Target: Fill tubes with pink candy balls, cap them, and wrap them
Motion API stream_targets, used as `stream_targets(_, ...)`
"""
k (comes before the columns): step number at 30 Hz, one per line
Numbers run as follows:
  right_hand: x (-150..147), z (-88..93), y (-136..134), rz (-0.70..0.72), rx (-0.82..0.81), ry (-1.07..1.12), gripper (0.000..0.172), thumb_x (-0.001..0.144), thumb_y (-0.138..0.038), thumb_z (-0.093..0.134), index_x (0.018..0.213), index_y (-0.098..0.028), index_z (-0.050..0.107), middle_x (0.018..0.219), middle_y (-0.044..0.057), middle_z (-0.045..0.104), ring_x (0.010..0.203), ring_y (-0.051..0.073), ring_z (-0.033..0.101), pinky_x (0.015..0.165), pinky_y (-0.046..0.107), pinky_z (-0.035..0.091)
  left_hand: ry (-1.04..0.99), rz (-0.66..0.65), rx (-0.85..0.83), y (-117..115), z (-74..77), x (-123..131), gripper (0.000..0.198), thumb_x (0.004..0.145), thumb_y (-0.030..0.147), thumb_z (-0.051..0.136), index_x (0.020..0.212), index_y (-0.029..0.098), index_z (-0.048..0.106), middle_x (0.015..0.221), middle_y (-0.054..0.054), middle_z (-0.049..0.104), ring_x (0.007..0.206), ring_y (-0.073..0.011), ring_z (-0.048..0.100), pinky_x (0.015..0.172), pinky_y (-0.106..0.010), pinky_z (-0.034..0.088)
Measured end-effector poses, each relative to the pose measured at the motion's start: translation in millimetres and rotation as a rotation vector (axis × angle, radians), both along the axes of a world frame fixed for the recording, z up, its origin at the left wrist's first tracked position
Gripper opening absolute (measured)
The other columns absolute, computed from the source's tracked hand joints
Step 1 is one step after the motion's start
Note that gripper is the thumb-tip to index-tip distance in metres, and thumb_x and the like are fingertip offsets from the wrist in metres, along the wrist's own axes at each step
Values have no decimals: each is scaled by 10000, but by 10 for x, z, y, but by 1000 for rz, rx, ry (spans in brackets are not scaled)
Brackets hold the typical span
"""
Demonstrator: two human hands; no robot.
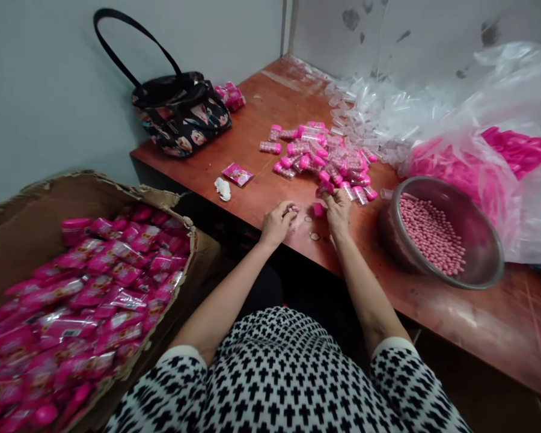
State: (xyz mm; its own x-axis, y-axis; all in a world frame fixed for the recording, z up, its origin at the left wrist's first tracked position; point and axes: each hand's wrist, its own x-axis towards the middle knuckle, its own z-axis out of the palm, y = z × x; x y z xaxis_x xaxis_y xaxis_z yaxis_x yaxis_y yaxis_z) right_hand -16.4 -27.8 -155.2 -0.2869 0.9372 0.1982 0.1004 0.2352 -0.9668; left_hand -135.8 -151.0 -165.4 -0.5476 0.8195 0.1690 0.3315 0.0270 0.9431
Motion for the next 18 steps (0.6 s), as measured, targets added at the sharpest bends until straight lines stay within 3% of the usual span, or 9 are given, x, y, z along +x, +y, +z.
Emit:
stream_targets(5,73,15,-60,-12,-52,56,213,784,-378,537,836,-176,580,743,-31,578,569,72,449,545,189,408,108,-17,-32,30,39,-42,216,790,160,598,997,214,628,955,-18,714,909,-156,664,821,-264,490)
stream_targets(9,215,48,27,-95,11,5,208,808,-370,490,849,-182,568,740,-22,563,602,91,496,571,211,433,178,4,-39,27,-9,-40,290,776,156,619,1062,207,621,984,-30,712,916,-164,662,833,-276,493)
stream_targets(11,328,93,130,-164,112,-159,212,817,-346,466,876,-177,578,779,8,587,665,129,536,631,271,465,193,4,-16,35,-32,-33,280,775,151,618,1049,204,631,990,-31,711,916,-163,661,839,-276,494)
stream_targets(14,490,179,211,-246,388,-493,268,795,-296,511,1015,-161,584,1014,96,619,937,226,559,840,400,448,178,2,23,42,-48,-32,224,783,157,604,996,210,650,972,-24,712,897,-161,661,833,-278,498)
stream_targets(16,539,224,150,-207,563,-632,309,812,-285,519,1090,-162,575,1146,120,590,1080,255,511,936,425,394,139,-1,38,30,-49,-40,216,798,183,590,1005,209,646,953,-27,712,882,-162,662,821,-281,504)
stream_targets(18,517,248,14,-85,629,-728,266,865,-298,469,1043,-162,612,1113,116,613,1064,247,521,935,395,393,89,-11,73,-6,-45,-50,243,826,225,563,1061,204,624,968,-38,704,896,-162,657,831,-285,504)
